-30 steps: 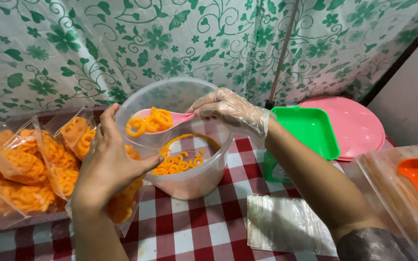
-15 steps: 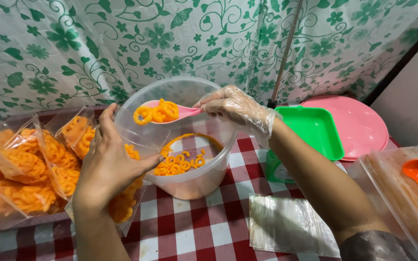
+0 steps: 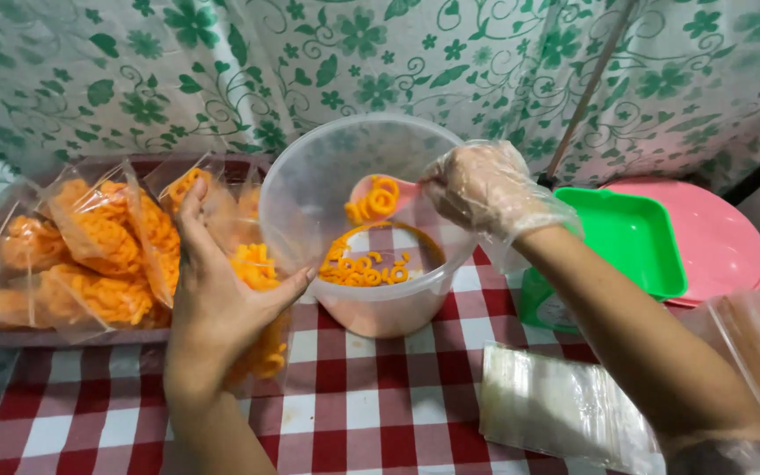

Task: Scooping orange ring-shaped snacks from a large plastic bucket into small clear plastic bags using a scoop, then weighing them on a scale.

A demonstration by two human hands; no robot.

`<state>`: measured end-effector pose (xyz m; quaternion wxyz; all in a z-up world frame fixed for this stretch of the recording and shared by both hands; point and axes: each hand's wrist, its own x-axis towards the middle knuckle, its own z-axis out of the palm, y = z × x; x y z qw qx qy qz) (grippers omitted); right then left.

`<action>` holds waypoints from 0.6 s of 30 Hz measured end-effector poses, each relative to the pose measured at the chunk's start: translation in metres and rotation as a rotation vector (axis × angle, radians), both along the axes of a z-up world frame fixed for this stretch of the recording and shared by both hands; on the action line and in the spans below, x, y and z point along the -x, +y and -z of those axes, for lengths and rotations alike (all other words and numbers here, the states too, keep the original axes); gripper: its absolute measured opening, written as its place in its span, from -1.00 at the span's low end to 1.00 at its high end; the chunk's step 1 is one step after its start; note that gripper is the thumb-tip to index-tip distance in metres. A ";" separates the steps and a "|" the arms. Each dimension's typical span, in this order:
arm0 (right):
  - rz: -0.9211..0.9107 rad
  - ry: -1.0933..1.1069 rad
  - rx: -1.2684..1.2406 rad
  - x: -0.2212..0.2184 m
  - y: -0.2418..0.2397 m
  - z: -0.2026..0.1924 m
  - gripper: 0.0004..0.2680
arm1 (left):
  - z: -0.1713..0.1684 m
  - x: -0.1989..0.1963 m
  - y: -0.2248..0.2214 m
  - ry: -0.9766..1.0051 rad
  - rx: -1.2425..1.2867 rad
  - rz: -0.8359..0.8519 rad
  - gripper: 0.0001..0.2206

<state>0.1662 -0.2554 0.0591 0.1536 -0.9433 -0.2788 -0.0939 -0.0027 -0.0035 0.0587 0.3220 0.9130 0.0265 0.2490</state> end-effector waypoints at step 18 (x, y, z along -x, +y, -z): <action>0.004 0.284 0.944 -0.011 0.092 0.071 -0.82 | 0.012 0.050 0.011 -0.324 0.171 0.005 0.09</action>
